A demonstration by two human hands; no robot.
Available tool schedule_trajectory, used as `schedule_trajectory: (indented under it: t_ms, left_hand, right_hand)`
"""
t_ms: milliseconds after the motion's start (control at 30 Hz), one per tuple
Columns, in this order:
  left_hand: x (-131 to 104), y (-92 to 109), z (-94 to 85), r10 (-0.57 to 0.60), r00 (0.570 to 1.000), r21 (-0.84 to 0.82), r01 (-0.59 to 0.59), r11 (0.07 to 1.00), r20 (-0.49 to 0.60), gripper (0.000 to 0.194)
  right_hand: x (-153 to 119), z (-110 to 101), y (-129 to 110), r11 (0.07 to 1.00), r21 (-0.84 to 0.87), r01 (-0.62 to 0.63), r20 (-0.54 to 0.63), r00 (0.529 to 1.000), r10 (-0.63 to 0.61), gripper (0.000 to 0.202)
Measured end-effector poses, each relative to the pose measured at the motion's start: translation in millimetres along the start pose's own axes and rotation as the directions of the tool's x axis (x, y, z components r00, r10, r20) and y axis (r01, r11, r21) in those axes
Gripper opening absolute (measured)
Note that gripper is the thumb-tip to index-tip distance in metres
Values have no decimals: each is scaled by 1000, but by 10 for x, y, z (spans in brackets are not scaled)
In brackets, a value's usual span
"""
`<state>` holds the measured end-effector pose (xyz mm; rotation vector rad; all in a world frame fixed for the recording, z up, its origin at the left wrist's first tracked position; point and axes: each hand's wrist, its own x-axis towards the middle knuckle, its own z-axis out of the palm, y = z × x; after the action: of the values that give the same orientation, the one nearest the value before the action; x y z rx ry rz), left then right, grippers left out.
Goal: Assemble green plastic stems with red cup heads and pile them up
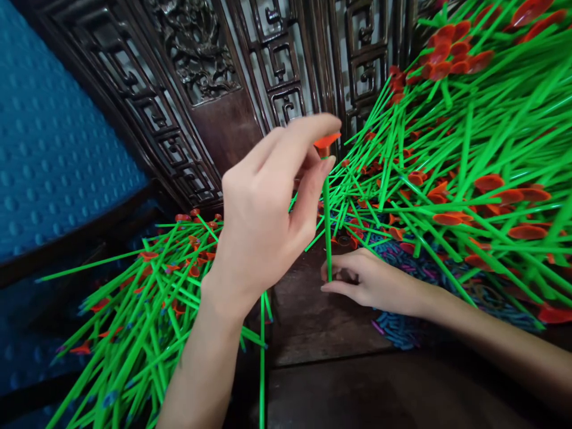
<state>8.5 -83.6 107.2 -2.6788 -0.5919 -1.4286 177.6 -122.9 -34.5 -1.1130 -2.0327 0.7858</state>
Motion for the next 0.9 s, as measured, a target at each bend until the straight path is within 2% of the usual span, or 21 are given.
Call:
schedule_trajectory:
  t_ms: [167, 367, 667, 900]
  left_hand:
    - [1, 13, 9, 48, 998, 47, -47, 998, -29, 17]
    - [0, 25, 45, 172, 985, 106, -170, 980, -15, 8]
    - [-23, 42, 70, 90, 994, -9, -90, 996, 62, 3]
    - [-24, -14, 73, 88, 995, -30, -87, 996, 36, 12]
  right_hand:
    - [15, 5, 46, 989, -145, -36, 16, 999, 38, 12]
    - [26, 47, 102, 959, -262, -104, 34, 992, 117, 9]
    - [13, 65, 98, 975, -221, -37, -11, 999, 35, 13]
    - [21, 88, 106, 983, -160, 89, -104, 989, -107, 10]
